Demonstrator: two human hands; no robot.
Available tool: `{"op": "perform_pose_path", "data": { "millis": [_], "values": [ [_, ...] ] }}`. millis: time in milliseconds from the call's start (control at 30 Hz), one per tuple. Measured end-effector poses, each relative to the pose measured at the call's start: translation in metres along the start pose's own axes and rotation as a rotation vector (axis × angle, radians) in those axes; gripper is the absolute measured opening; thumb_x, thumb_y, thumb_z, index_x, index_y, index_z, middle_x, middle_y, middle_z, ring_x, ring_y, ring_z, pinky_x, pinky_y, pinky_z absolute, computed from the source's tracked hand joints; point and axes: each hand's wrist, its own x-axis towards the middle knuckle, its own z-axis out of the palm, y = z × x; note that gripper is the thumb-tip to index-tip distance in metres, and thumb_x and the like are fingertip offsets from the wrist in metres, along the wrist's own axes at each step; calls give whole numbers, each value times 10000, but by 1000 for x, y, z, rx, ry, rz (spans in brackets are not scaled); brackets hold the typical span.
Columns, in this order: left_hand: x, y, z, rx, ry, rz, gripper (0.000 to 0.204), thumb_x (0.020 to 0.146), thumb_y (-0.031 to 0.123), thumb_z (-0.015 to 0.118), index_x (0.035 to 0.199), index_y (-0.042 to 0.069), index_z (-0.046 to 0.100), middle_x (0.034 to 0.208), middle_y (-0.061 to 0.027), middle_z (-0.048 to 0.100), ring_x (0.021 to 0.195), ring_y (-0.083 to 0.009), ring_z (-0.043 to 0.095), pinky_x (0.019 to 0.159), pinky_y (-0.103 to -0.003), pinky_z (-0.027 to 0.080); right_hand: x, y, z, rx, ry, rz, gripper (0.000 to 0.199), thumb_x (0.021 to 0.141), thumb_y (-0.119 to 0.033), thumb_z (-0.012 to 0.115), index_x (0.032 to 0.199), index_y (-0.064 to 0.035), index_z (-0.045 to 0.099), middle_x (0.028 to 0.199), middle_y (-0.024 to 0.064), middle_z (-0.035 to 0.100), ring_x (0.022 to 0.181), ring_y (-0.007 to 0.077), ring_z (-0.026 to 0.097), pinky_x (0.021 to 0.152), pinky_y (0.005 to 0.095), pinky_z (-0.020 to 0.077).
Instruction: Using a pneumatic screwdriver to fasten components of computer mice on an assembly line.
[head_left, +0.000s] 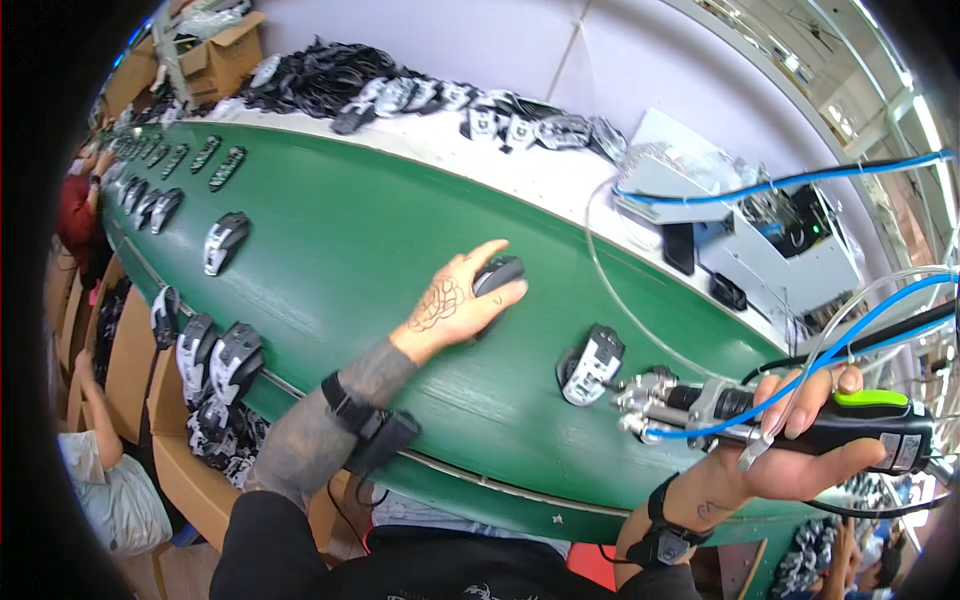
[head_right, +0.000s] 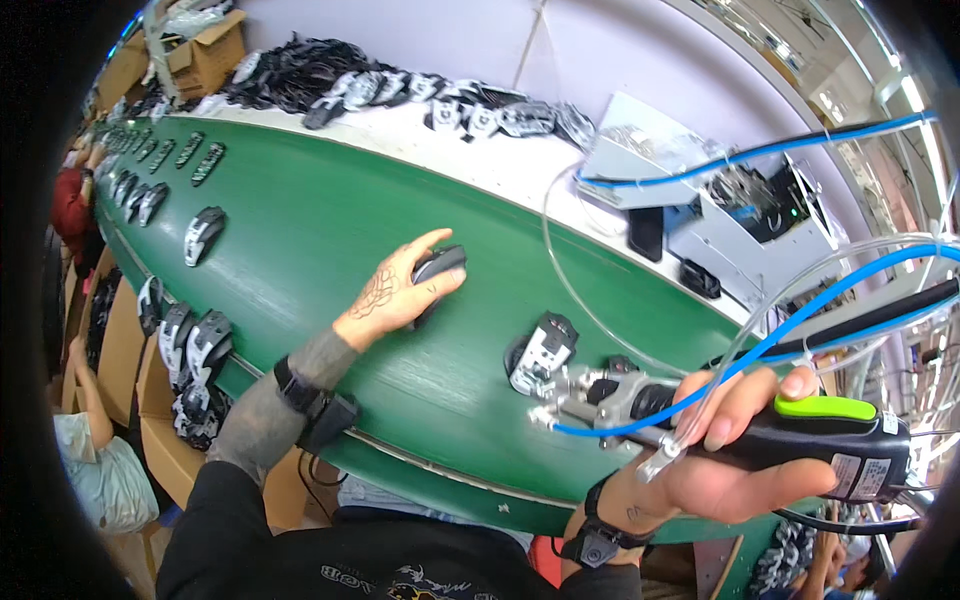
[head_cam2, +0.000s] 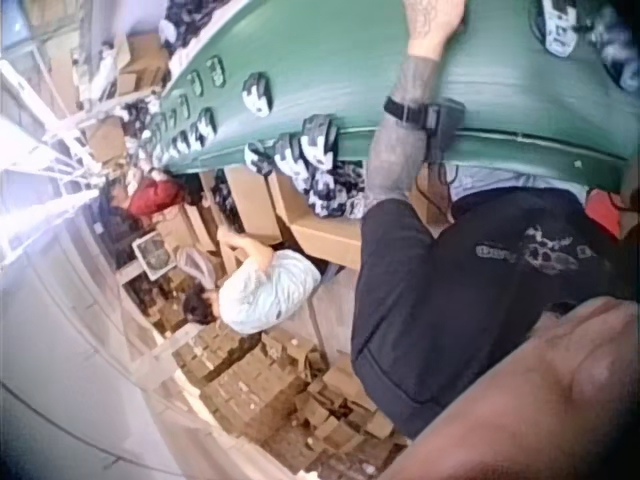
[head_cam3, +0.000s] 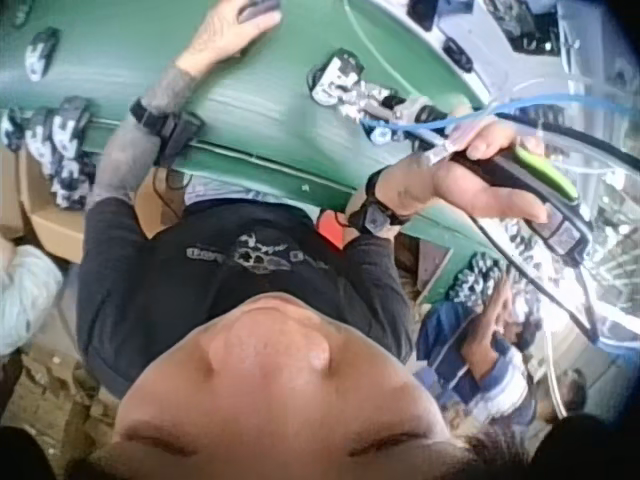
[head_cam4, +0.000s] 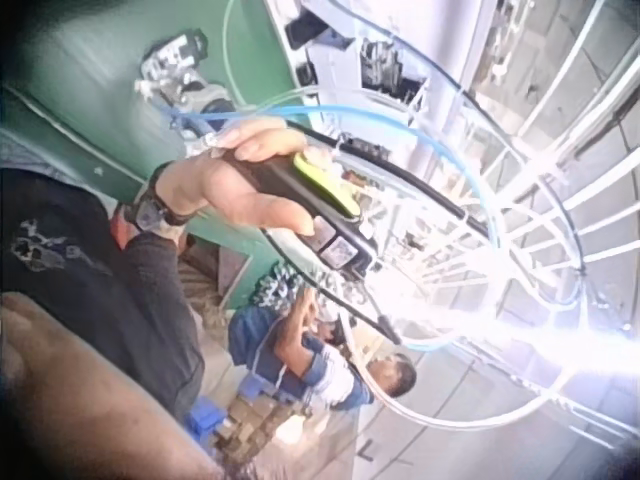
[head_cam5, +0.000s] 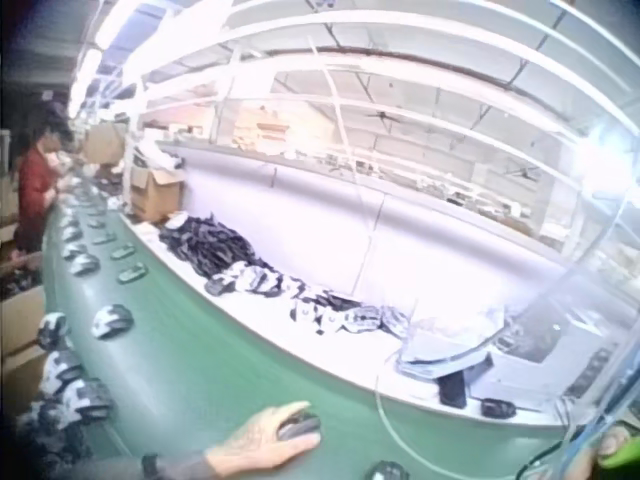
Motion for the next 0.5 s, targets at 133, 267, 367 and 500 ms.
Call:
{"op": "perform_pose_path", "data": {
  "millis": [133, 267, 367, 500],
  "values": [
    [-30, 44, 27, -1442, -311, -422, 502, 874, 332, 501, 1309, 115, 378, 1175, -140, 494, 932, -257, 572, 764, -405, 517, 4, -2, -12, 164, -48, -38, 610, 831, -579, 492, 1042, -8, 447, 640, 27, 455, 502, 130, 469, 529, 267, 379],
    [-41, 41, 47, -1717, -426, -435, 492, 889, 331, 447, 1323, 122, 348, 1231, -134, 459, 932, -264, 568, 770, -437, 520, 3, 7, -11, 149, 23, -40, 663, 800, -622, 500, 1027, 0, 470, 646, 30, 460, 507, 133, 471, 526, 265, 378],
    [-45, 41, 49, -1729, -459, -419, 520, 879, 333, 460, 1334, 121, 324, 1262, -141, 428, 950, -267, 560, 785, -443, 517, 5, 11, -13, 174, -71, -6, 671, 783, -639, 506, 1027, -15, 472, 653, 32, 459, 519, 140, 479, 530, 265, 384],
    [-51, 41, 49, -1743, -478, -404, 541, 875, 331, 462, 1347, 121, 301, 1288, -147, 401, 970, -267, 553, 807, -447, 510, 0, 14, -9, 122, -10, 10, 661, 772, -644, 519, 1027, -38, 445, 641, 25, 452, 510, 129, 479, 537, 267, 400]
  ]
}}
